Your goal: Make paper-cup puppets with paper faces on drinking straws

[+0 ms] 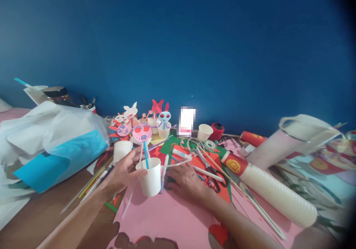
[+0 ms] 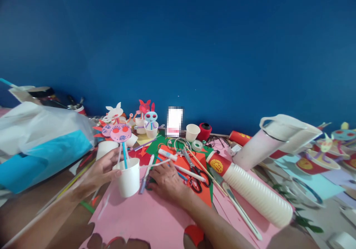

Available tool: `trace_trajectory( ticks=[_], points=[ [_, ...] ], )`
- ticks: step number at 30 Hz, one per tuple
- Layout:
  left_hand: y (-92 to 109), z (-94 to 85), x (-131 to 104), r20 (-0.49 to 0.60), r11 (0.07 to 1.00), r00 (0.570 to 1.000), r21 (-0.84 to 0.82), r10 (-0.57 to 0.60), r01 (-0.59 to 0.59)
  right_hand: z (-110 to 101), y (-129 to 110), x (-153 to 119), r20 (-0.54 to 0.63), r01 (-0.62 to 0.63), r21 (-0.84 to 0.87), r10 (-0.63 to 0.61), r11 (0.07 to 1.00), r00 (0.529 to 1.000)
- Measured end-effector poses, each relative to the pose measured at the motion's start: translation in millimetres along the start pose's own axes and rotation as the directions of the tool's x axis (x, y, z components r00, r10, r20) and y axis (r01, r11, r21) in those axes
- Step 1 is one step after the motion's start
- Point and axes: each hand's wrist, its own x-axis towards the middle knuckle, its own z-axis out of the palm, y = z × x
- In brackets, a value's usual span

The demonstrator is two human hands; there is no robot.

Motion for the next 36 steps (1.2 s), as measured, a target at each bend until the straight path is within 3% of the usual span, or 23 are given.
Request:
trace_trajectory(
  ticks=[7, 16, 21, 26, 36],
  points=[
    [0, 0.8, -2, 0.009, 0.999, 1.000, 0.047, 0.024, -0.024, 1, 1, 0, -0.003, -0.001, 0.012, 0.001, 1.000, 1.000],
    [-2, 1.2, -1, 0.102, 1.000, 0.995, -0.029, 0.001, 0.002, 2, 1, -1, 0.016, -0.029, 0.009, 0.029, 1.000, 0.999],
    [3, 1.2, -2, 0.082, 1.000, 0.997, -0.003, 0.006, -0.005, -1, -1, 0, -0.005, 0.000, 0.031, 0.000, 1.000, 1.000],
    [8, 6.1, -4, 0.187, 0.999, 0.982, -0.015, 0.040, -0.038, -4, -2, -1, -0.007, -0.009, 0.036, 0.010, 0.999, 1.000],
    [-11, 12.1, 0, 0.240, 0.997, 0.967, -0.012, 0.080, -0.079, -9, -4, 4, -0.041, 0.039, 0.007, -0.038, 0.999, 0.998]
  ],
)
